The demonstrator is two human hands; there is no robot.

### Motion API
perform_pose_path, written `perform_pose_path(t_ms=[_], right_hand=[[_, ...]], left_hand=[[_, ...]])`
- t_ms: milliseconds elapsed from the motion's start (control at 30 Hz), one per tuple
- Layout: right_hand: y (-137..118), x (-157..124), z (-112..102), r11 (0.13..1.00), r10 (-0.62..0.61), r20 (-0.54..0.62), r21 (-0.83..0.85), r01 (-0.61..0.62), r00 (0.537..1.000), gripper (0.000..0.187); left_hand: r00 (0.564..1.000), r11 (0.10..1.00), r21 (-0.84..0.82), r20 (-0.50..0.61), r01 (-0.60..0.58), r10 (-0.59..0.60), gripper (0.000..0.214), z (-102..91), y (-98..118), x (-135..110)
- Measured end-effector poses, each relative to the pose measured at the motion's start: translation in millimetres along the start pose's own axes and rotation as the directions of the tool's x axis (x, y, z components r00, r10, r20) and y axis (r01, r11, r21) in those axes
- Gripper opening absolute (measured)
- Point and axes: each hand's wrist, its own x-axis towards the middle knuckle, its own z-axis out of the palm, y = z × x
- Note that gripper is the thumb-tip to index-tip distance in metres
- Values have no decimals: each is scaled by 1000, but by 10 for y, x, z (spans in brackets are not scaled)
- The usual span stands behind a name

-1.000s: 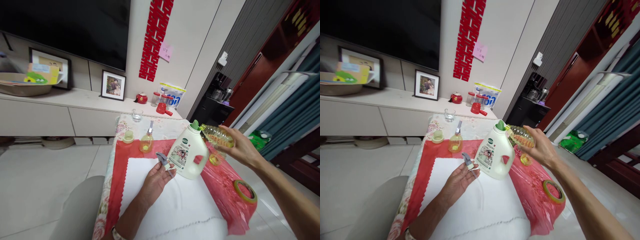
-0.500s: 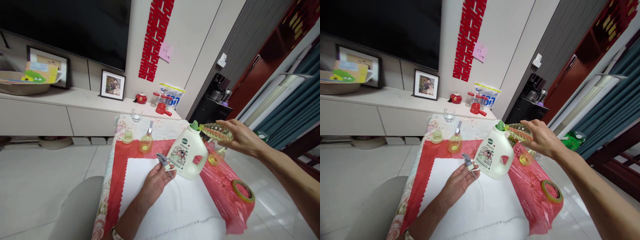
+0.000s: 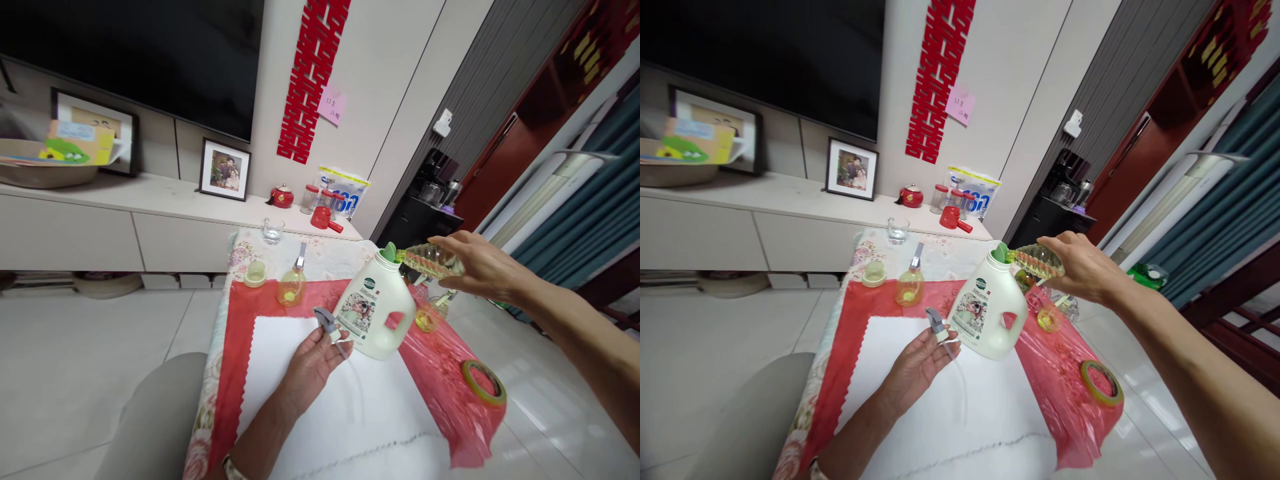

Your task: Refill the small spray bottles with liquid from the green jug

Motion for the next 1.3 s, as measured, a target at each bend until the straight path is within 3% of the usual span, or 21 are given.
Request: perform_pose_path(t_ms=[267,733,900,1300], right_hand=[[28,93,-49,994,-55,-14,-95,53,998,78],[-136,232,-265,929,-116,54,-347,127,992,74],[-211,307,-333,911,-120,103,-384,151,987,66],[-387,398,-386,819,-229,65,-526,228,971,52]], left_hand=[[1000,1000,-6,9,8,-8,29,-19,-10,3],[1000,1000,-19,1,20,-20,34,-24,-18,13],[1000,1000,-12,1,14,-14,34,-37,-23,17],[1000,1000,-14,1,13,-13,32,-38,-28,19]])
